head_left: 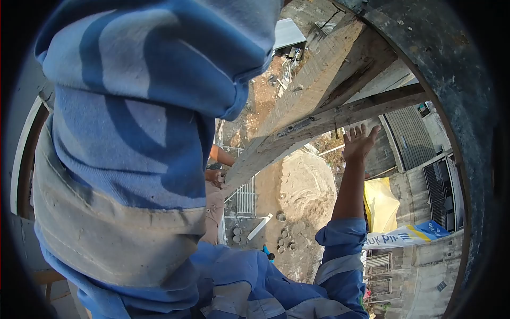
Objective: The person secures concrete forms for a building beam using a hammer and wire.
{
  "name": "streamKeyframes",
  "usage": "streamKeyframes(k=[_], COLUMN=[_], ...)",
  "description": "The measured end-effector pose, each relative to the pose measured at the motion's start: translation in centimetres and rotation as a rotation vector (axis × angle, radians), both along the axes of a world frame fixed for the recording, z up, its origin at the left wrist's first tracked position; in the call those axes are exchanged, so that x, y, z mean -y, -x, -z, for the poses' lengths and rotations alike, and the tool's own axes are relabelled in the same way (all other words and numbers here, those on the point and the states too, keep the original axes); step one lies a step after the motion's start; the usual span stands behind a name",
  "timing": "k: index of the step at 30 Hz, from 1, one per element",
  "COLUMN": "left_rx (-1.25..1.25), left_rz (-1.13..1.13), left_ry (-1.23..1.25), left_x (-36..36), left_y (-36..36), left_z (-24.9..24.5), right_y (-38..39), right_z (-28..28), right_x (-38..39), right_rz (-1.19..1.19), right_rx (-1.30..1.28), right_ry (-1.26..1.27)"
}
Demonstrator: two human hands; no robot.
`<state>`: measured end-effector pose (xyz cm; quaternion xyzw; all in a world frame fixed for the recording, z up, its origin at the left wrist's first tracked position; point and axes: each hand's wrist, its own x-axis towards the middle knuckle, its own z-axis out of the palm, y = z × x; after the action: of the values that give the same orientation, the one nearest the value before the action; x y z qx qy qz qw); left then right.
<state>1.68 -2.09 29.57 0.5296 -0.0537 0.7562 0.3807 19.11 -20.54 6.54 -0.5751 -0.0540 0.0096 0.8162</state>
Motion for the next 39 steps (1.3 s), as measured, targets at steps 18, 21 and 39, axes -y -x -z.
streamKeyframes(k=[18,21,39], left_rx=[-0.095,-0.115,-0.058], left_rz=[-0.067,-0.055,0.122], left_ry=[-0.086,-0.103,-0.208], left_x=[-1.1,-0.7,3.8], left_y=[-0.9,-1.4,-0.5], left_z=[-0.2,-0.2,-2.8], right_y=[1.8,1.8,34.0], right_z=[0.5,1.6,-17.2], right_x=[0.8,3.4,11.1], right_rz=[0.424,-0.677,-0.727], right_rx=[0.093,-0.017,0.902], right_ry=[0.082,-0.052,1.394])
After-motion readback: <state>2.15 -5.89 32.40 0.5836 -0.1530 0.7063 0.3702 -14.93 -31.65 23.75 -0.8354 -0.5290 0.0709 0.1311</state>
